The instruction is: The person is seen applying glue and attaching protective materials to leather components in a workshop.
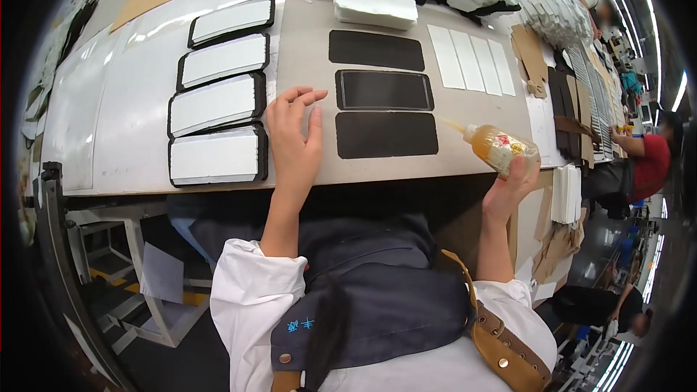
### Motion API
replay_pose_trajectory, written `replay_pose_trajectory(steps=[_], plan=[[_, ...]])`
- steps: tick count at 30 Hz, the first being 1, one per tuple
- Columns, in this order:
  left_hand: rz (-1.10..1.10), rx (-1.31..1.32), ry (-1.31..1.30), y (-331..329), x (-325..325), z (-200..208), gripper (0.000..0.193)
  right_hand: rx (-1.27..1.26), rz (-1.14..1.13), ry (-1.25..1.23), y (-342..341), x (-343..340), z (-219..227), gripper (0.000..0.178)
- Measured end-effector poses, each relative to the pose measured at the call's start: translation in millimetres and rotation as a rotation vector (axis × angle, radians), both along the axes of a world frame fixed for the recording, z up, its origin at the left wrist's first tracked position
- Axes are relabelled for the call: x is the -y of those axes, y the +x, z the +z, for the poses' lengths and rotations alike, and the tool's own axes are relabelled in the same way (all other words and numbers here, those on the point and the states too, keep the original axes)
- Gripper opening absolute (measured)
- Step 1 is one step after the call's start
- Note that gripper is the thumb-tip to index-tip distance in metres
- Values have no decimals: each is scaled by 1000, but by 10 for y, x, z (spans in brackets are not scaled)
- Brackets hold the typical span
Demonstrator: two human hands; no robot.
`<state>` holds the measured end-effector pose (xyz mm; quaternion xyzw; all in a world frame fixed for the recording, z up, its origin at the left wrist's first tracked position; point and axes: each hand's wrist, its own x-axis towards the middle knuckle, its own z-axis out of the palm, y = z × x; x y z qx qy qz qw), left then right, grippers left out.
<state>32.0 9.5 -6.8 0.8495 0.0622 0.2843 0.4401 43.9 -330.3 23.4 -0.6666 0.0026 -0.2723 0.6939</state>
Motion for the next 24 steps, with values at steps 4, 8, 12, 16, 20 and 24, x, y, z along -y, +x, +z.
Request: replay_pose_trajectory(steps=[4, 8, 12, 16, 20, 24], plan=[[2, 7, 8, 1, -7, -10, 23, 54, -3, -95, 17, -45, -86, 58], [6, -5, -9, -1, -14, -9, 23, 58, -1, -164, -5, -154, -61, 60], [2, 9, -2, -13, -8, 28, 23, 75, 42, -201, -27, -221, -55, 61], [6, -7, -32, -21, -5, 0, 23, 91, 98, -254, -17, -348, -105, 64], [20, 13, -33, -17, 8, -11, 23, 132, 170, -260, -5, -576, -59, 67], [21, 39, -49, -15, 12, 7, 22, 145, 246, -249, 17, -739, -78, 68]])
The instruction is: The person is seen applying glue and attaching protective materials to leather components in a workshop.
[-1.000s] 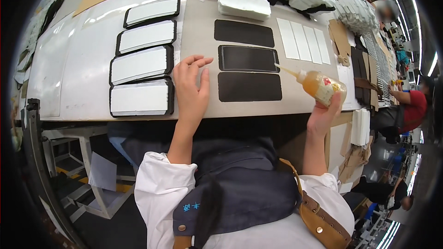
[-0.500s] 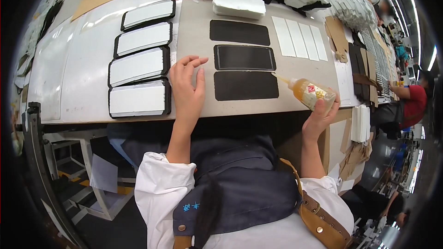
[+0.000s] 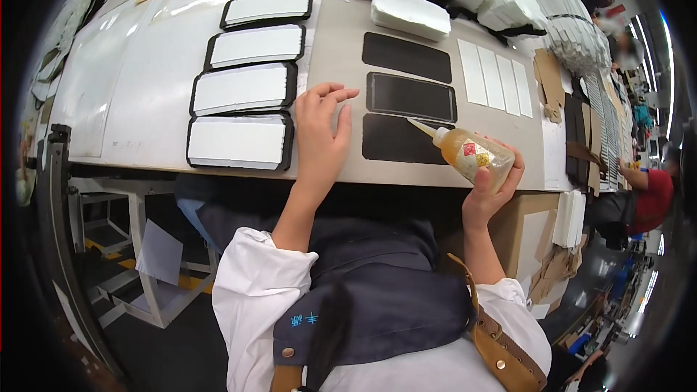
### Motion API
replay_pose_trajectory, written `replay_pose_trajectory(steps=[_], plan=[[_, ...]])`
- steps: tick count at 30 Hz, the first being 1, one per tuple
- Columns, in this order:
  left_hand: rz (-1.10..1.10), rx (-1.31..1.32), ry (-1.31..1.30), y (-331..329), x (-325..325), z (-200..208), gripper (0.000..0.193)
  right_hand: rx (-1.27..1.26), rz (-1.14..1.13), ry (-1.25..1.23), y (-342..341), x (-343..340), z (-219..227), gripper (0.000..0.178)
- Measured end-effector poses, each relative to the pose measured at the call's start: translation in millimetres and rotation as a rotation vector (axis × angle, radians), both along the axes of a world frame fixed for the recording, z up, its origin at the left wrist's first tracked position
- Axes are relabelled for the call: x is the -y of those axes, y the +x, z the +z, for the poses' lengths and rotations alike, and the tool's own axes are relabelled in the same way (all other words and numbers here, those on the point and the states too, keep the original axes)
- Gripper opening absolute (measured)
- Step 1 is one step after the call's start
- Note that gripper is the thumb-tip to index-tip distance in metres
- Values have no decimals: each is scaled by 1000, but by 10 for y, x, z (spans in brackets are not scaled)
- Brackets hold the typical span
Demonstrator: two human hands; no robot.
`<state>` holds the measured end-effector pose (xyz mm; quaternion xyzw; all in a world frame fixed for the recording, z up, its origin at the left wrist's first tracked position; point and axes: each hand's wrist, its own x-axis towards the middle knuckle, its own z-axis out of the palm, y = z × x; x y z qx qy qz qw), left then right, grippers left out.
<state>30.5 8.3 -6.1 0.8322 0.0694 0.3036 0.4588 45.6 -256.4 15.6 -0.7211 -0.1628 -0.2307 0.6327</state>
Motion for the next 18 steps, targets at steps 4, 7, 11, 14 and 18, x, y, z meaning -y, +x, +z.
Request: replay_pose_trajectory(steps=[4, 7, 11, 14, 18], plan=[[2, 9, -2, 13, -9, -38, 22, -3, 102, 19, 60, -113, -65, 67], [3, -9, -10, 7, -8, -30, 23, -6, 172, 36, 81, -254, -32, 68], [-3, -10, -15, -1, -6, -11, 23, -4, 182, -17, 144, -391, 25, 73], [-3, -14, -5, -10, -6, -11, 23, -60, 287, 76, 286, -360, 113, 71], [-3, -6, -9, -3, -8, -9, 23, -286, 366, 149, 601, -298, 403, 78]])
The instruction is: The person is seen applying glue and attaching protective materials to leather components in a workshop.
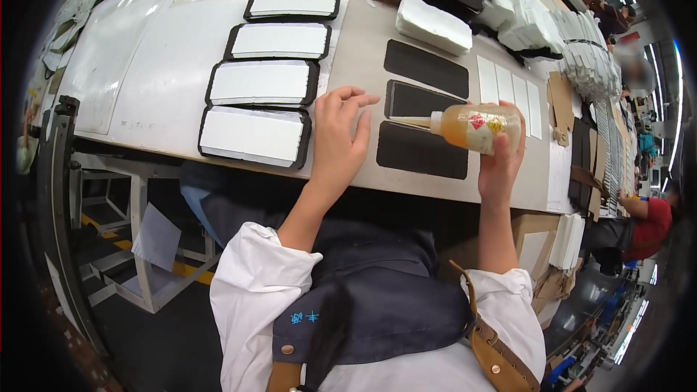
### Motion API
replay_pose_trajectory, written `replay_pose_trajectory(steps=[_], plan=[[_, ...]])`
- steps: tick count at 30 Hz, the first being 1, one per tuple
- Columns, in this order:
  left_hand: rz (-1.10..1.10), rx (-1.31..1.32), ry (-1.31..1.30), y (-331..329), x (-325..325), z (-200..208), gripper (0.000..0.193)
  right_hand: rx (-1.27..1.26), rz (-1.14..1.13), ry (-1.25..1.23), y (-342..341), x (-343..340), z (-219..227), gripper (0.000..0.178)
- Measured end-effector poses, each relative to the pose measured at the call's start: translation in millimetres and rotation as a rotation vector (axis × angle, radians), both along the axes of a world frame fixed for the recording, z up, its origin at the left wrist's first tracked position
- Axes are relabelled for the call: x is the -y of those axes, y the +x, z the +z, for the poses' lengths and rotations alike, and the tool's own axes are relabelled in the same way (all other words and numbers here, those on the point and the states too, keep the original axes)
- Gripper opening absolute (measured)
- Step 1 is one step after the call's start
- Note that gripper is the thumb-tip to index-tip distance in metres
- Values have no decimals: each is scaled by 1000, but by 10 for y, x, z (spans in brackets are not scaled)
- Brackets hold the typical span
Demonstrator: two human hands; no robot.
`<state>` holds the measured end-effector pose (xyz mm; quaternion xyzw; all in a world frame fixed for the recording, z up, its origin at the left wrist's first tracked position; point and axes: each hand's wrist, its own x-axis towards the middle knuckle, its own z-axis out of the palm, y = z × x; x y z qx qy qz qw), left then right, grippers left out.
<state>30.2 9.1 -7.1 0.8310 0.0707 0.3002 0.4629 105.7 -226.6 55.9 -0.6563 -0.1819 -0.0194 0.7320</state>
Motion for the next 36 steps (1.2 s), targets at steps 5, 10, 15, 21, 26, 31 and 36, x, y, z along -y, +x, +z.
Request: replay_pose_trajectory(steps=[5, 10, 15, 21, 26, 31, 36], plan=[[4, 18, 18, 15, 1, -14, 23, -52, 198, -4, 309, 99, -28, 69], [11, 11, 21, 8, 0, -15, 23, -62, 227, -28, 367, 34, -44, 69], [4, 18, 35, 13, -2, -5, 22, -48, 251, -55, 422, 42, -75, 68], [4, 14, 53, 13, 6, -13, 23, -71, 282, -87, 424, 97, -110, 73], [9, -4, 56, 21, -1, -19, 23, -63, 300, -144, 235, 74, -30, 79], [-10, -14, 53, 11, 1, 3, 23, -170, 305, -72, 194, 260, -37, 89], [-14, -35, 72, 25, -8, 17, 23, -217, 3, 203, 425, 843, 81, 83]])
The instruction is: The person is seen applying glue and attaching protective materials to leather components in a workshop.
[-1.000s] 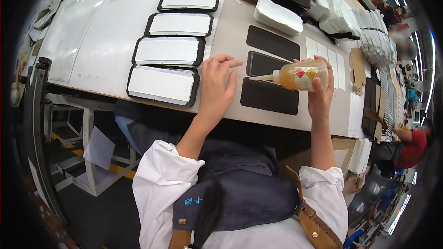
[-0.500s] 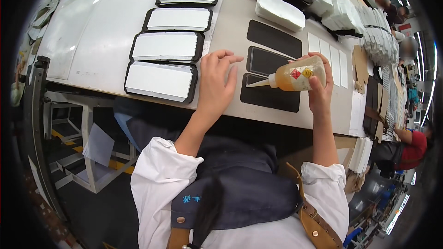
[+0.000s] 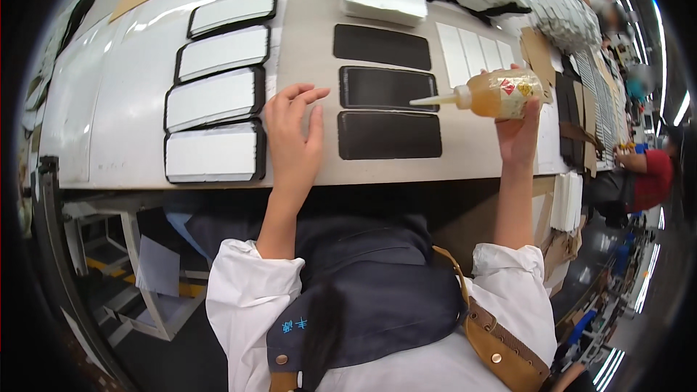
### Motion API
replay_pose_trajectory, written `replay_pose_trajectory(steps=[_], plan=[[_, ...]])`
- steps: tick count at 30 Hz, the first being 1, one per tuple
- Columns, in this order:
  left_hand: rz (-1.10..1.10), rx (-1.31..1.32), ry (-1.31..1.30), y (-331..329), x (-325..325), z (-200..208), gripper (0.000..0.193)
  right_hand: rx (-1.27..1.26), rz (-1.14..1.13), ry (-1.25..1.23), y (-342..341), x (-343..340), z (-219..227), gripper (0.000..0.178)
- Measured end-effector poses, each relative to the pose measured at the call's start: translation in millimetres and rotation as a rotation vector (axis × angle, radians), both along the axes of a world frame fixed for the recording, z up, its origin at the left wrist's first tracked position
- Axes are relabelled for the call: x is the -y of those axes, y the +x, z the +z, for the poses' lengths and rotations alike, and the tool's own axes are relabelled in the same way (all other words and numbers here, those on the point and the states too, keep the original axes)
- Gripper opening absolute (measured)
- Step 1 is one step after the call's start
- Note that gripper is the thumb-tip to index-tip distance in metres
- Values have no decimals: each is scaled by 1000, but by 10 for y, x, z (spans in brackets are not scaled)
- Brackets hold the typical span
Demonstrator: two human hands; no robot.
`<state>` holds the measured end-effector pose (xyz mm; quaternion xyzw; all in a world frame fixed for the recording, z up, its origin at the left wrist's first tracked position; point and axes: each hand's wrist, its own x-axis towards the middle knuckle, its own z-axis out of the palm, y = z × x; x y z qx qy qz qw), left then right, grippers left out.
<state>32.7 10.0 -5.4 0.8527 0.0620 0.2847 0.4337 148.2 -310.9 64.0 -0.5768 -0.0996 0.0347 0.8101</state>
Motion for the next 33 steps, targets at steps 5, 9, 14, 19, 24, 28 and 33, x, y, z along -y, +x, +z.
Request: replay_pose_trajectory(steps=[5, 9, 14, 19, 24, 28, 33], plan=[[4, -31, 26, -9, -1, -25, 24, 167, -8, -311, 149, 522, 113, 75], [-3, -46, 33, -31, 9, -2, 24, 149, 35, -330, 143, 607, 40, 69], [-8, -58, 20, -18, 16, -23, 24, 118, 17, -332, 177, 546, -43, 68], [-9, -48, 28, -22, 2, 18, 24, 138, 31, -330, 213, 575, -19, 68], [7, -72, 51, 14, -1, 11, 24, 99, 94, -333, 181, 633, -31, 72], [3, -85, 45, -16, 4, -6, 25, 76, 134, -360, 16, 697, -60, 74], [9, -74, 43, -30, 14, -8, 25, 35, 15, -266, -269, 760, -139, 72]])
